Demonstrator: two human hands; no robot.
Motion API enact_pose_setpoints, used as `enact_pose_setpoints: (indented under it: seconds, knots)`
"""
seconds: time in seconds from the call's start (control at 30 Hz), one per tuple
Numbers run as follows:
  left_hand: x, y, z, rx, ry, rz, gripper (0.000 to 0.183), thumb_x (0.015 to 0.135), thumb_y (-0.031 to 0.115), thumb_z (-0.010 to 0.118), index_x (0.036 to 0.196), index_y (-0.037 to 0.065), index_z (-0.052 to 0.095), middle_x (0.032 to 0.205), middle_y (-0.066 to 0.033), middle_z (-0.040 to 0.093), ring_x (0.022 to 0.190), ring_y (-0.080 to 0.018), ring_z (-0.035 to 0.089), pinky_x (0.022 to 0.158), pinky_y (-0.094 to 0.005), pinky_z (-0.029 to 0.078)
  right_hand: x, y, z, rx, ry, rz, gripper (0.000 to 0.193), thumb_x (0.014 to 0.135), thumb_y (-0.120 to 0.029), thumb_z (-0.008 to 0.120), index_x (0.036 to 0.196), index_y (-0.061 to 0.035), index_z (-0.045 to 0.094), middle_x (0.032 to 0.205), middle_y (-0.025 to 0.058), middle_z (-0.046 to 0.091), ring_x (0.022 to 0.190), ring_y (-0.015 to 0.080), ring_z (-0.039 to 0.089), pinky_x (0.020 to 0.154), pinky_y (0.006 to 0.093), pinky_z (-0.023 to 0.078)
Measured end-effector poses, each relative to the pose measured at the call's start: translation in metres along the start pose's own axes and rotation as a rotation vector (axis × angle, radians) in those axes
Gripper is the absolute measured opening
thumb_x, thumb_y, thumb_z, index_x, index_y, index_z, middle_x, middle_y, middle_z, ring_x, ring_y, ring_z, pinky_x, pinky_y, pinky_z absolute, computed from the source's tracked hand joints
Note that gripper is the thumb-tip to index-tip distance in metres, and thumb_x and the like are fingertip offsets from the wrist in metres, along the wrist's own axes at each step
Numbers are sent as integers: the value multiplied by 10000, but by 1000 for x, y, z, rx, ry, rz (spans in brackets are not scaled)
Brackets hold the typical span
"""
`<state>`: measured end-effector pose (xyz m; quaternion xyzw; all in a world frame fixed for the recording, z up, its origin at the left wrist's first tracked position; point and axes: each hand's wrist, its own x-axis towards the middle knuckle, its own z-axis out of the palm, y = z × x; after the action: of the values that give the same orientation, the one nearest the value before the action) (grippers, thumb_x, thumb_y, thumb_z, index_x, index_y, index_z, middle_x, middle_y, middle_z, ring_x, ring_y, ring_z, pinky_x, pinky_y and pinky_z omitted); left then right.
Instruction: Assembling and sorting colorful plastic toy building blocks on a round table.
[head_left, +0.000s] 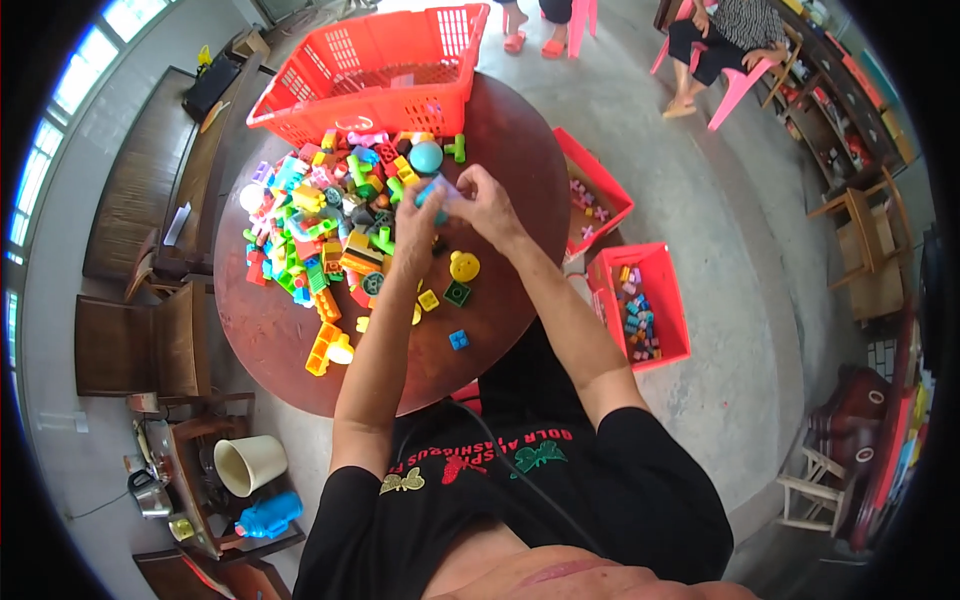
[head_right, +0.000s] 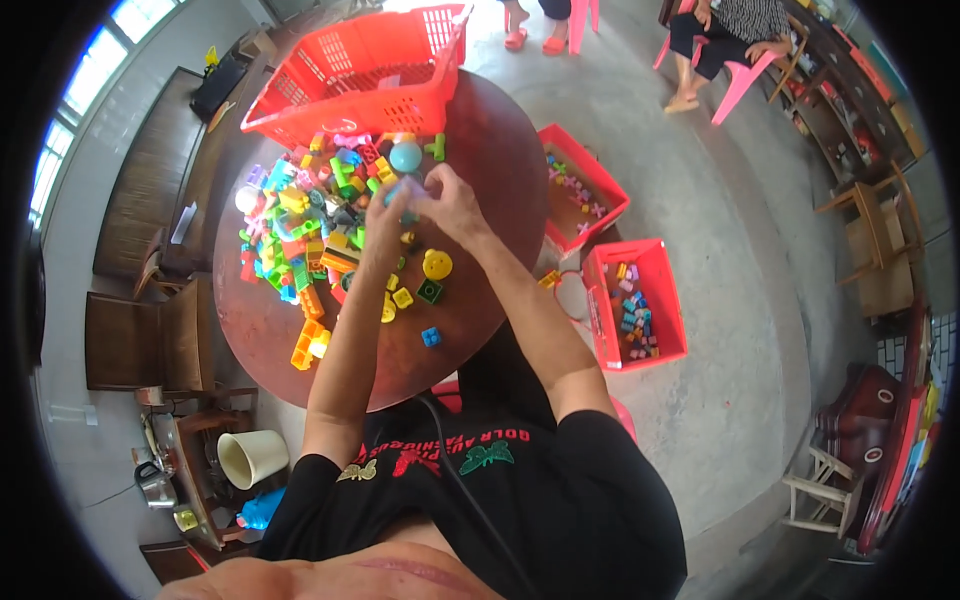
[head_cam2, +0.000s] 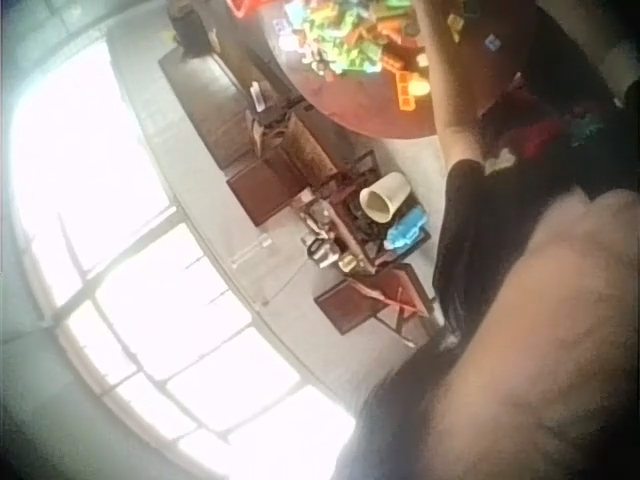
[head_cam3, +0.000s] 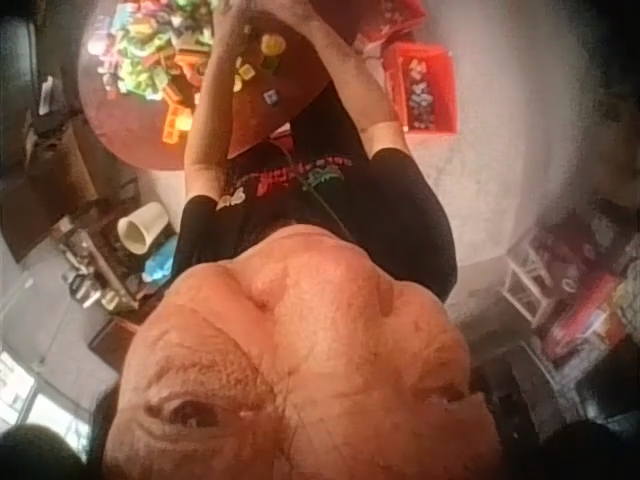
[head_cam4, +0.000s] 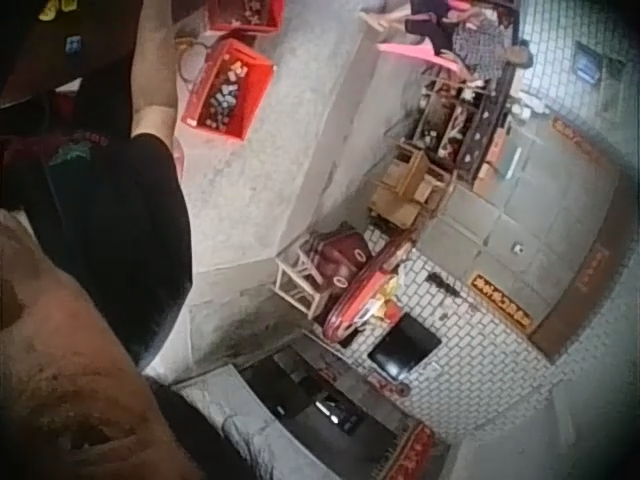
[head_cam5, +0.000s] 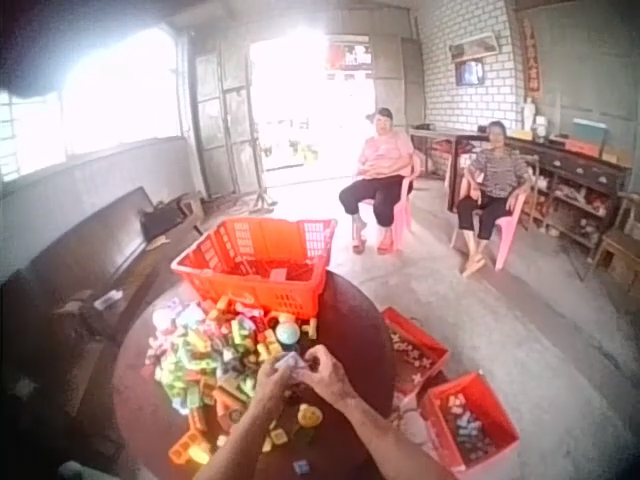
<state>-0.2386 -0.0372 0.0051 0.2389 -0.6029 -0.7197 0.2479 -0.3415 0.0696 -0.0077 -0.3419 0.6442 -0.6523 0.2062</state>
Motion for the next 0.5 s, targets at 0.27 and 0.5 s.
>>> enact_pose_setpoints:
  seconds: [0.27,0.5]
  knots:
    - [-46,-6,10,-24,-195,-225,274,911,295,633,1040,66,554,871,-48,605,721,-146,600,561,-264,482,-51,-17,-25,119,-276,176,313,852,-202,673,1082,-58,516,812,32,610,579,77,557,452,206,414]
    - [-42,10,22,17,-265,-83,266,915,246,624,1024,16,547,816,-77,619,709,-140,622,568,-265,499,-43,-19,-40,259,-335,155,221,885,-144,611,1083,-84,532,829,22,609,604,76,583,500,195,451]
